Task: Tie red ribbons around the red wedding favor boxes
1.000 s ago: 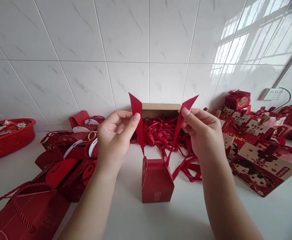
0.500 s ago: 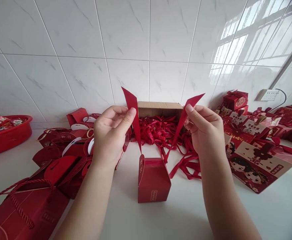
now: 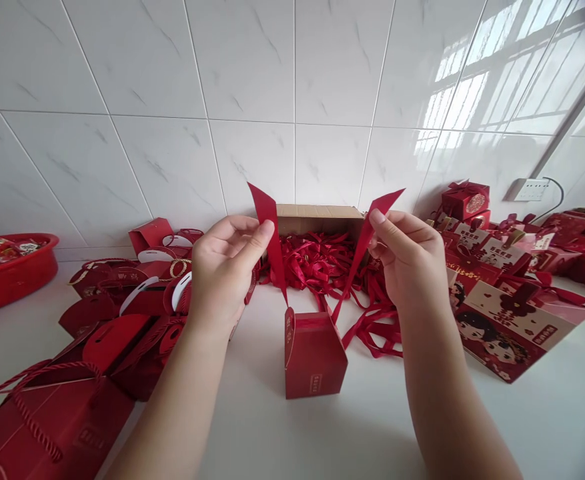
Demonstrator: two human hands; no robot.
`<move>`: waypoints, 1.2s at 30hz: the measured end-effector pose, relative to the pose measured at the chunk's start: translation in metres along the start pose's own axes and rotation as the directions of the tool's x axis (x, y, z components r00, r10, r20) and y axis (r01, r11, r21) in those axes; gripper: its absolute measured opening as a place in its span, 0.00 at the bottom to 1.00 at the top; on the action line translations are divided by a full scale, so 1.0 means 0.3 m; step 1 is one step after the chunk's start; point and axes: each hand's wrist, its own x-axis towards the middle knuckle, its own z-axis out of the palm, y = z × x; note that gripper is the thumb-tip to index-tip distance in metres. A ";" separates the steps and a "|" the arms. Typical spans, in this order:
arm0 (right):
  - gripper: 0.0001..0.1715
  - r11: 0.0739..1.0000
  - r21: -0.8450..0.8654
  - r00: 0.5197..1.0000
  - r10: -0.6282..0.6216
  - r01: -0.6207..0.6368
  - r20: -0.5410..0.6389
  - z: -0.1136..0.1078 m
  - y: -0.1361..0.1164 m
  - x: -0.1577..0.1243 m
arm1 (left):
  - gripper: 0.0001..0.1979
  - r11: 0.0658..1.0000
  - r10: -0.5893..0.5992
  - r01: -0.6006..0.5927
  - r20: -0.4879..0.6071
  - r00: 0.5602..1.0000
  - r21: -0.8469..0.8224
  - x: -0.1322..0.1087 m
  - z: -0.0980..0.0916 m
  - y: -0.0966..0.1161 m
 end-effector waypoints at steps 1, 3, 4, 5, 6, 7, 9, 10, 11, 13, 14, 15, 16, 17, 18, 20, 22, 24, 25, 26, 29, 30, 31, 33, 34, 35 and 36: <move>0.12 1.000 -0.008 1.000 0.000 0.000 0.007 -0.001 0.000 0.000 | 0.10 1.000 0.002 -0.002 -0.001 1.000 0.004 0.000 0.001 -0.002; 0.12 1.000 -0.017 1.000 -0.001 0.001 0.015 -0.003 0.001 0.001 | 0.09 1.000 0.005 -0.005 0.000 1.000 0.007 0.000 0.003 -0.006; 0.12 1.000 -0.019 1.000 -0.001 0.002 0.016 -0.003 0.000 0.001 | 0.09 1.000 0.005 -0.005 0.001 1.000 0.007 0.000 0.004 -0.007; 0.12 1.000 -0.018 1.000 -0.001 0.001 0.016 -0.004 0.000 0.002 | 0.09 1.000 0.005 -0.005 0.002 1.000 0.006 0.000 0.004 -0.007; 0.12 1.000 -0.014 1.000 0.001 -0.001 0.016 -0.004 0.000 0.002 | 0.09 1.000 0.004 -0.004 0.003 1.000 0.005 0.000 0.004 -0.008; 0.12 1.000 -0.006 1.000 0.003 -0.003 0.017 -0.004 -0.001 0.002 | 0.09 1.000 0.002 -0.002 0.005 1.000 0.001 0.000 0.004 -0.008; 0.11 1.000 0.017 1.000 0.007 -0.007 0.017 -0.004 -0.001 0.001 | 0.08 1.000 -0.003 0.004 0.021 1.000 -0.015 0.000 0.004 -0.008; 0.11 1.000 0.027 1.000 0.008 -0.008 0.015 -0.003 -0.002 0.001 | 0.08 1.000 -0.006 0.006 0.031 1.000 -0.022 0.000 0.004 -0.008; 0.10 0.999 0.032 1.000 0.008 -0.008 0.011 -0.003 -0.002 0.000 | 0.08 1.000 -0.008 0.009 0.039 0.999 -0.028 0.000 0.004 -0.008; 0.10 1.000 0.026 1.000 0.007 -0.007 0.008 -0.003 -0.003 -0.001 | 0.08 0.999 -0.018 0.019 0.052 0.998 -0.029 -0.001 0.004 -0.007; 0.10 1.000 0.019 1.000 0.005 -0.006 0.010 -0.003 -0.003 -0.001 | 0.09 0.999 -0.026 0.028 0.062 0.998 -0.030 -0.002 0.005 -0.006; 0.10 1.000 0.013 1.000 0.004 -0.004 0.013 -0.003 -0.004 -0.002 | 0.09 0.999 -0.034 0.036 0.074 0.997 -0.034 -0.003 0.007 -0.005; 0.10 1.000 0.010 1.000 0.003 -0.003 0.017 -0.003 -0.004 -0.002 | 0.09 0.998 -0.041 0.044 0.087 0.995 -0.039 -0.004 0.008 -0.003; 0.10 1.000 0.012 1.000 0.001 -0.002 0.023 -0.003 -0.004 -0.002 | 0.10 0.998 -0.045 0.050 0.100 0.994 -0.043 -0.005 0.010 -0.001; 0.09 1.000 0.020 1.000 0.000 -0.001 0.029 -0.003 -0.004 -0.002 | 0.10 0.998 -0.046 0.052 0.107 0.993 -0.046 -0.006 0.012 0.001; 0.07 0.999 0.048 0.999 -0.003 0.001 0.044 -0.004 -0.003 -0.002 | 0.11 0.998 -0.044 0.049 0.109 0.993 -0.043 -0.008 0.015 0.004; 0.06 0.997 0.080 0.998 -0.002 -0.004 0.067 -0.004 0.001 -0.001 | 0.12 0.998 -0.051 0.055 0.117 0.992 -0.029 -0.009 0.014 0.004; 0.06 0.994 0.104 0.994 0.014 -0.026 0.111 -0.003 0.006 -0.002 | 0.11 0.998 -0.065 0.065 0.142 0.988 0.000 -0.009 0.009 0.002; 0.07 0.993 0.110 0.989 0.030 -0.046 0.144 -0.001 0.010 -0.002 | 0.11 0.997 -0.074 0.072 0.159 0.984 0.020 -0.010 0.006 0.000; 0.07 0.992 0.109 0.982 0.051 -0.071 0.181 0.002 0.013 -0.004 | 0.11 0.996 -0.087 0.081 0.181 0.980 0.042 -0.010 0.003 -0.001; 0.09 0.988 0.036 0.950 0.131 -0.147 0.284 0.019 0.021 -0.014 | 0.11 0.985 -0.153 0.121 0.287 0.946 0.127 -0.015 0.001 0.001; 0.10 0.986 -0.001 0.938 0.158 -0.166 0.309 0.026 0.022 -0.018 | 0.11 0.978 -0.181 0.132 0.336 0.924 0.163 -0.018 0.002 0.003; 0.11 0.984 -0.031 0.926 0.177 -0.177 0.335 0.034 0.023 -0.023 | 0.11 0.970 -0.206 0.138 0.380 0.902 0.200 -0.021 0.005 0.006; 0.09 0.982 -0.057 0.896 0.187 -0.180 0.403 0.047 0.023 -0.031 | 0.11 0.955 -0.245 0.139 0.434 0.867 0.262 -0.026 0.010 0.010; 0.08 0.983 -0.053 0.877 0.179 -0.174 0.446 0.051 0.023 -0.034 | 0.11 0.950 -0.260 0.145 0.444 0.857 0.278 -0.027 0.013 0.011; 0.06 0.985 -0.045 0.855 0.166 -0.165 0.491 0.052 0.024 -0.035 | 0.11 0.947 -0.274 0.159 0.450 0.850 0.278 -0.028 0.015 0.012; 0.06 0.987 -0.035 0.832 0.151 -0.156 0.533 0.052 0.024 -0.036 | 0.12 0.947 -0.289 0.180 0.455 0.842 0.268 -0.029 0.016 0.011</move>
